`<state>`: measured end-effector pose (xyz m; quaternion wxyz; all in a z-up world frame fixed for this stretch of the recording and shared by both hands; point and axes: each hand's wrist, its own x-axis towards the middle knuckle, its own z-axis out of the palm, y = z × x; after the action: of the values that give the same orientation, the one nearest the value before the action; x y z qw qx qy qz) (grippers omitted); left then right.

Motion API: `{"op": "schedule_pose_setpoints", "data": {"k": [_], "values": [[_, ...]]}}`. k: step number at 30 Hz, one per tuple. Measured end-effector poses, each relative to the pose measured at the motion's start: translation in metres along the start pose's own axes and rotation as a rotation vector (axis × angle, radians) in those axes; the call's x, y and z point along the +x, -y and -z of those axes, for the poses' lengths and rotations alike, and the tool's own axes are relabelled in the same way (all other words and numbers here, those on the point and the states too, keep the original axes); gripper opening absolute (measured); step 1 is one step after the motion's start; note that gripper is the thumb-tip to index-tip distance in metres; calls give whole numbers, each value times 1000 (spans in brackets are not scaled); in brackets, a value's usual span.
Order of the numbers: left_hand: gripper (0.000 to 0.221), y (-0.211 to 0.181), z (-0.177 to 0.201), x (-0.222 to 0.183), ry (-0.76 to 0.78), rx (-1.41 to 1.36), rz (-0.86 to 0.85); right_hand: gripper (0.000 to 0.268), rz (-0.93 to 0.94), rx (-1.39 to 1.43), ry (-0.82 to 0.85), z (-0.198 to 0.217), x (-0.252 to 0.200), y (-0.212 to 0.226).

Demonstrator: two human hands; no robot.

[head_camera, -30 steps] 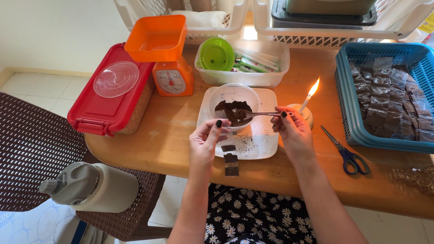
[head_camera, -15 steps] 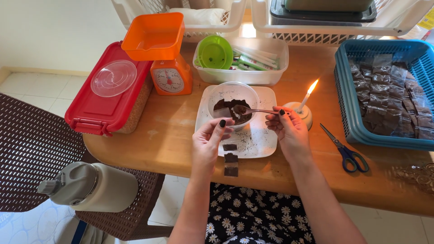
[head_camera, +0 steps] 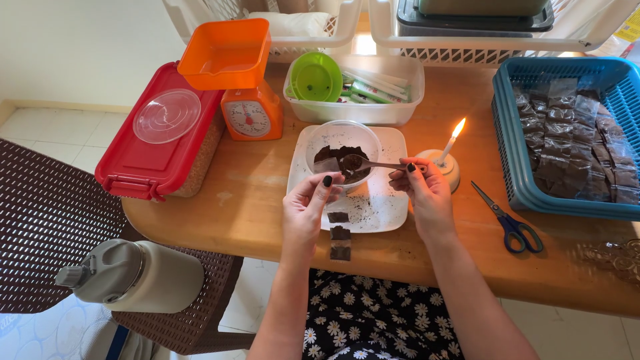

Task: Manually sealing small plastic sachets of food powder using a candle flame for heat.

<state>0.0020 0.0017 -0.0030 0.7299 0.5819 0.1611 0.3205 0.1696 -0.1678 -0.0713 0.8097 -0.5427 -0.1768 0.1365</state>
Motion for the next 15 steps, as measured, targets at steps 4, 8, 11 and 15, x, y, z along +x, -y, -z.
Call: {"op": "schedule_pose_setpoints", "data": {"k": [4, 8, 11, 15], "values": [[24, -2, -1, 1, -7, -4, -15, 22, 7, 42, -10, 3, 1, -3], [25, -6, 0, 4, 14, 45, -81, 22, 0, 39, -22, 3, 0, -2], [27, -9, -1, 3, 36, 55, -91, 22, -8, 38, -21, 3, 1, -5], [25, -6, 2, 8, 43, 74, -55, 23, -31, 102, -40, -6, 4, 10]]}}
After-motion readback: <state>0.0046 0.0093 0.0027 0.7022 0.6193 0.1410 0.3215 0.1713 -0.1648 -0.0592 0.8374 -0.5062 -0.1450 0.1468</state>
